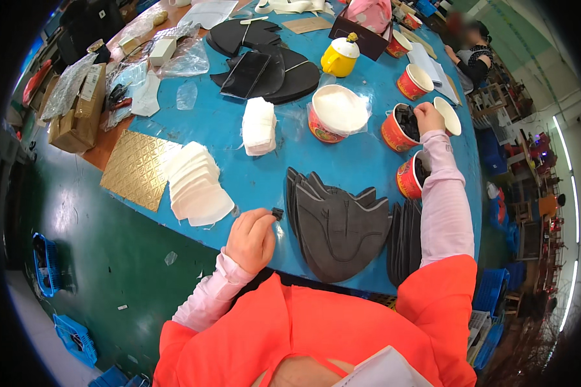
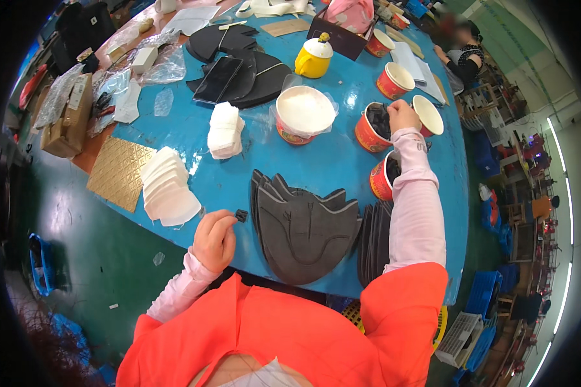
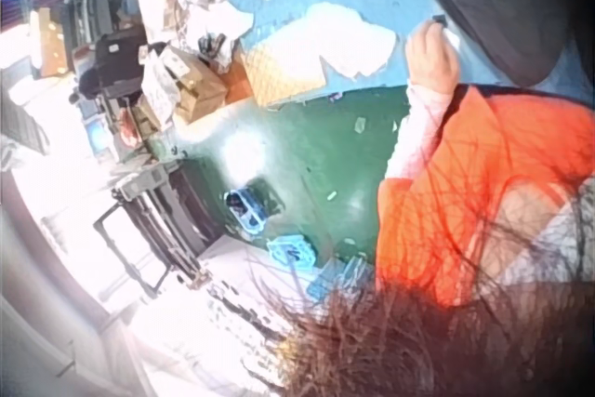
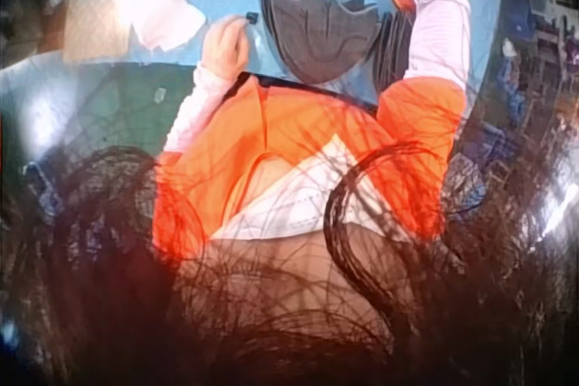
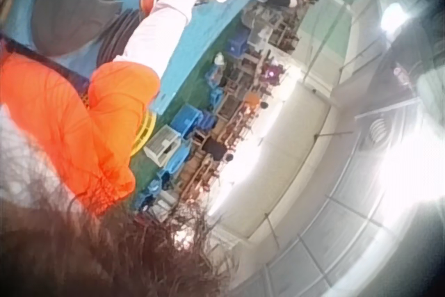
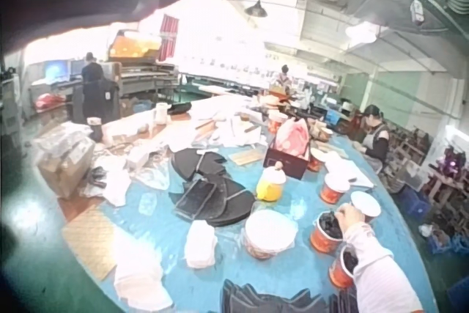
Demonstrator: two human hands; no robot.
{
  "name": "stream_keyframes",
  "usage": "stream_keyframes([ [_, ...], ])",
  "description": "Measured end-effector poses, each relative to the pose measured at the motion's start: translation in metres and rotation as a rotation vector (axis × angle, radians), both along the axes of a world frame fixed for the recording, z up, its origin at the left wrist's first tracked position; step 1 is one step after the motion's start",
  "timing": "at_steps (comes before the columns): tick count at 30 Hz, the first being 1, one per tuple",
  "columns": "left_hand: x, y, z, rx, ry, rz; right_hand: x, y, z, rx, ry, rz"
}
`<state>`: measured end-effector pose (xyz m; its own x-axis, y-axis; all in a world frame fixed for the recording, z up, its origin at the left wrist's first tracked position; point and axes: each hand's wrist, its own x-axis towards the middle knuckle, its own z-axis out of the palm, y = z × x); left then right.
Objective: The worker is inserting small decorative or structural pieces into precut slots on shoe upper components.
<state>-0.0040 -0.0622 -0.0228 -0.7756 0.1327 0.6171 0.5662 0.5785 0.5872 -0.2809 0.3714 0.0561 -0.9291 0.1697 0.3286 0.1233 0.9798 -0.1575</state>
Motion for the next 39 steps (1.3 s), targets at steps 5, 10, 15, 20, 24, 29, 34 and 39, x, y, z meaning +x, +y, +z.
stream_keyframes([
  [5,0.001,0.0,0.0,0.015,0.041,-0.001,0.037,-0.033,0.016,0.482,-0.016,0.036],
  [10,0.002,-0.001,0.0,0.026,0.066,-0.007,0.051,-0.022,0.009,0.559,0.056,0.122],
  [15,0.001,0.002,0.0,0.044,0.091,-0.028,0.043,-0.001,0.005,0.089,0.442,0.217],
  [20,0.003,0.007,0.013,0.024,0.176,0.034,0.094,-0.05,0.041,-0.959,0.1,0.068],
  [24,0.016,0.046,0.066,0.353,0.074,-0.238,0.192,-0.108,0.058,-1.15,0.035,0.386],
  [29,0.019,0.072,0.062,1.002,-0.668,-0.607,0.312,-0.2,0.035,-0.982,0.174,0.576],
  [34,0.033,0.069,0.06,1.082,-0.934,-0.683,0.349,-0.213,-0.007,-1.085,0.396,0.478],
  [39,0.045,0.059,0.055,0.905,-0.972,-0.63,0.366,-0.202,-0.014,-0.998,0.253,0.512],
])
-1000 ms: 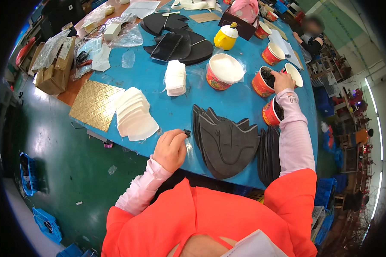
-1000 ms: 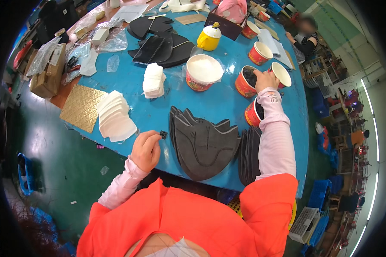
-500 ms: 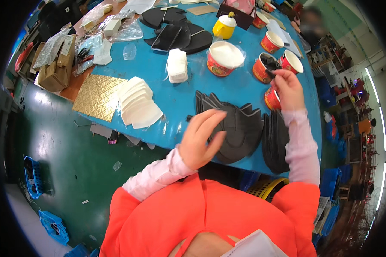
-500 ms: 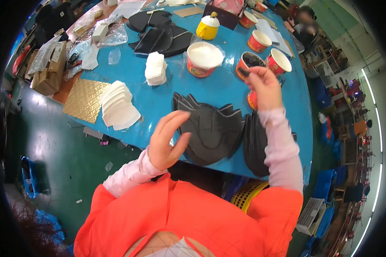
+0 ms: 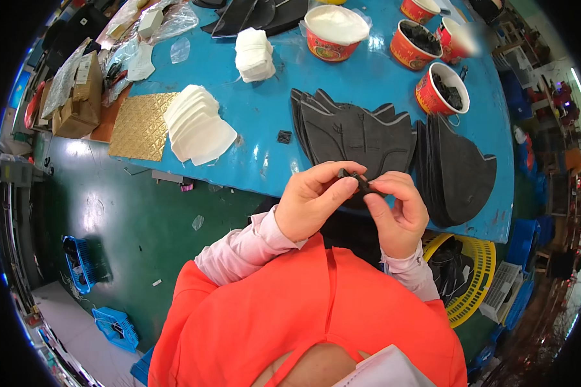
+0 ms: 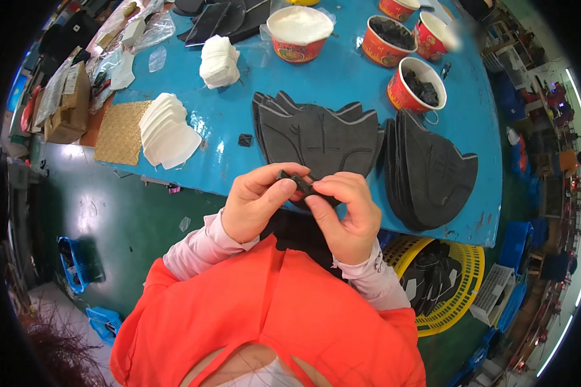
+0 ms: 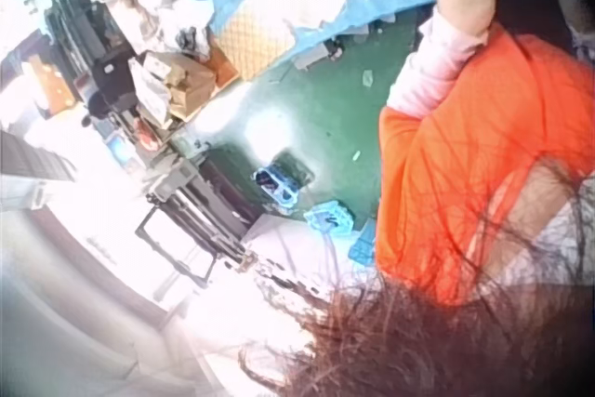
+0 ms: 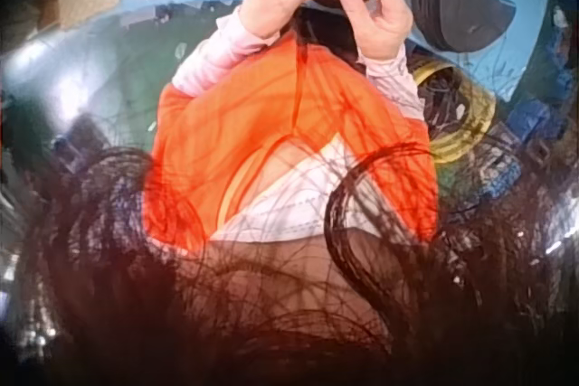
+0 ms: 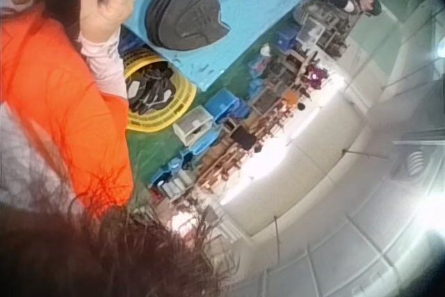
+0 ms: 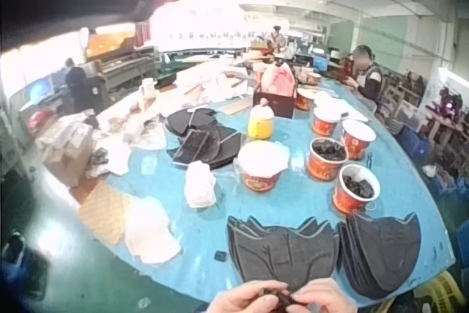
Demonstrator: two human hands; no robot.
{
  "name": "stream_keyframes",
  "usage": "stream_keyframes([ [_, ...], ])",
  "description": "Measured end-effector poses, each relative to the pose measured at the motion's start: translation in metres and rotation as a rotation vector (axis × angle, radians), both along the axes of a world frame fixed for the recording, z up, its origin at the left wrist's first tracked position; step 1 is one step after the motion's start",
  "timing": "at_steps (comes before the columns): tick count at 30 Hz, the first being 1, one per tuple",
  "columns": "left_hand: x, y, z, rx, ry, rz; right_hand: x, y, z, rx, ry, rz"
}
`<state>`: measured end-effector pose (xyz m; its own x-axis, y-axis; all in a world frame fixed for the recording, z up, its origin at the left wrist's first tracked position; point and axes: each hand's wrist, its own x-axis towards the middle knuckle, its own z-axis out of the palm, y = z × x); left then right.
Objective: The worker is inserting small decorative or structural pieces into precut slots on shoe upper components.
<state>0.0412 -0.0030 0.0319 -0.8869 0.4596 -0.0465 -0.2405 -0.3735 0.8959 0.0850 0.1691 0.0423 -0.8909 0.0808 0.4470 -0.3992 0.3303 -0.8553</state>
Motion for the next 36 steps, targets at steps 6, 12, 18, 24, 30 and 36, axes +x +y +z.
stream_keyframes([
  [6,0.009,-0.015,-0.006,-0.154,0.004,-0.147,0.003,-0.003,-0.006,0.304,0.162,-0.021],
  [12,0.009,-0.013,-0.016,-0.092,-0.066,-0.079,0.006,0.001,-0.017,-0.556,-0.463,0.065],
  [18,0.001,-0.013,-0.018,-0.039,-0.178,-0.109,-0.006,0.01,-0.018,-0.838,-0.533,0.143],
  [24,0.004,0.002,-0.013,0.099,-0.068,-0.005,-0.006,-0.013,-0.022,-0.391,-0.232,0.121],
  [30,0.001,-0.007,-0.02,-0.186,0.375,0.13,-0.006,-0.016,-0.02,-0.345,-0.193,0.087],
  [36,0.003,-0.007,-0.029,-0.219,0.427,0.11,-0.009,-0.012,-0.025,-0.18,-0.079,0.09],
])
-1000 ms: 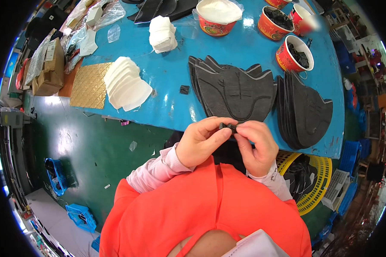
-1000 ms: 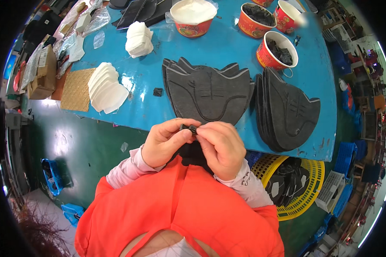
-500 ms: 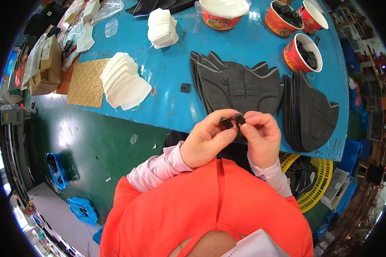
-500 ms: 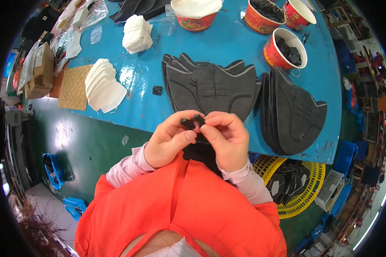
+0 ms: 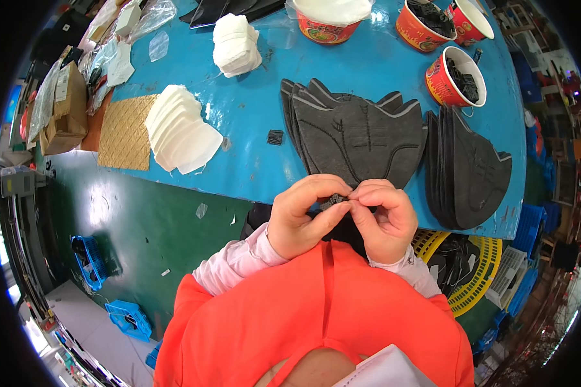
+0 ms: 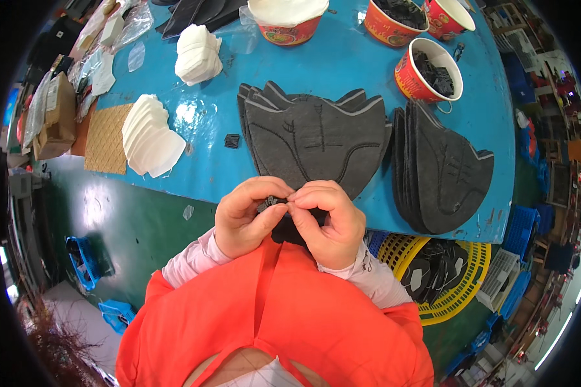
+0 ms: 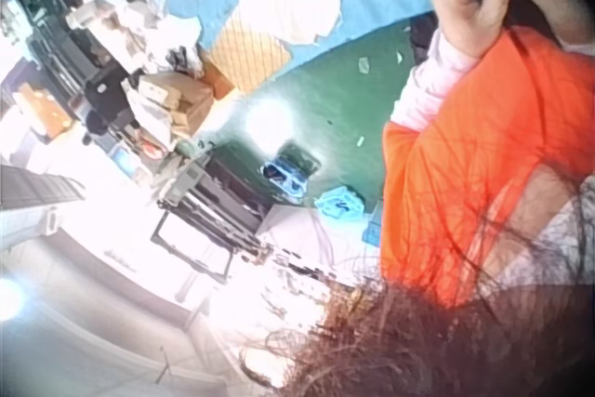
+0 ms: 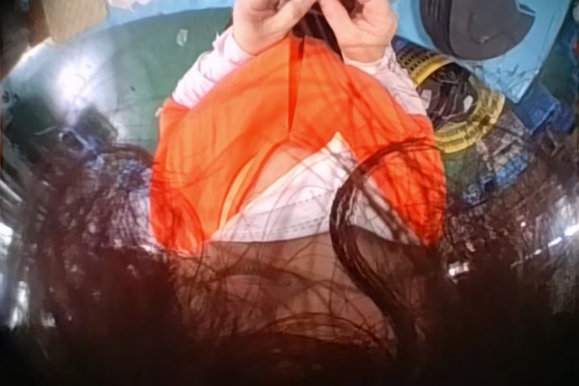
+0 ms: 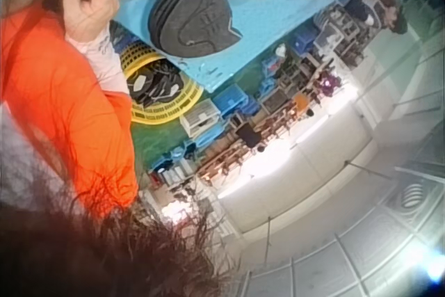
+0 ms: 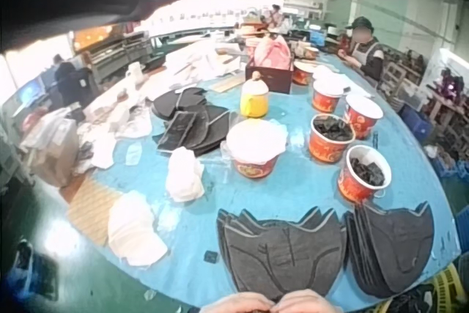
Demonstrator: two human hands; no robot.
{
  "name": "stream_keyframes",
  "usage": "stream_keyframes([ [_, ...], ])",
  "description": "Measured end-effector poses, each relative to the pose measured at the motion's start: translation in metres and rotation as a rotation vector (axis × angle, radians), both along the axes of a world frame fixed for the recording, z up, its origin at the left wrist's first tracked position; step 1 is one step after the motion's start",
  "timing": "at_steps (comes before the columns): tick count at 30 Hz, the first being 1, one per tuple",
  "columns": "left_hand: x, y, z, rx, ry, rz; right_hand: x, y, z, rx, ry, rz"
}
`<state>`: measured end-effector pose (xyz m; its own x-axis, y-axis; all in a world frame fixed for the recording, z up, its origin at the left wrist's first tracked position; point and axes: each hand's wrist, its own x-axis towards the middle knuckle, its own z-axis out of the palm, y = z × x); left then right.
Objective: The worker is inserting small decorative or structural pieces into precut slots on shoe upper components.
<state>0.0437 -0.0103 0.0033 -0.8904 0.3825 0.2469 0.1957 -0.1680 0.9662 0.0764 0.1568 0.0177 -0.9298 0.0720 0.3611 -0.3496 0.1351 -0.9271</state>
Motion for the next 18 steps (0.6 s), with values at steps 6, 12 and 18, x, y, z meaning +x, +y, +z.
stream_keyframes([
  [6,-0.013,-0.003,0.007,-0.162,0.315,-0.019,0.002,0.012,0.001,-0.619,-0.437,0.243],
  [12,-0.029,0.0,0.015,-0.128,0.332,-0.196,-0.003,0.025,0.011,-0.806,-0.669,0.378],
  [18,-0.037,0.005,0.015,-0.191,0.24,-0.314,-0.005,0.036,0.023,-0.514,-0.571,0.271],
])
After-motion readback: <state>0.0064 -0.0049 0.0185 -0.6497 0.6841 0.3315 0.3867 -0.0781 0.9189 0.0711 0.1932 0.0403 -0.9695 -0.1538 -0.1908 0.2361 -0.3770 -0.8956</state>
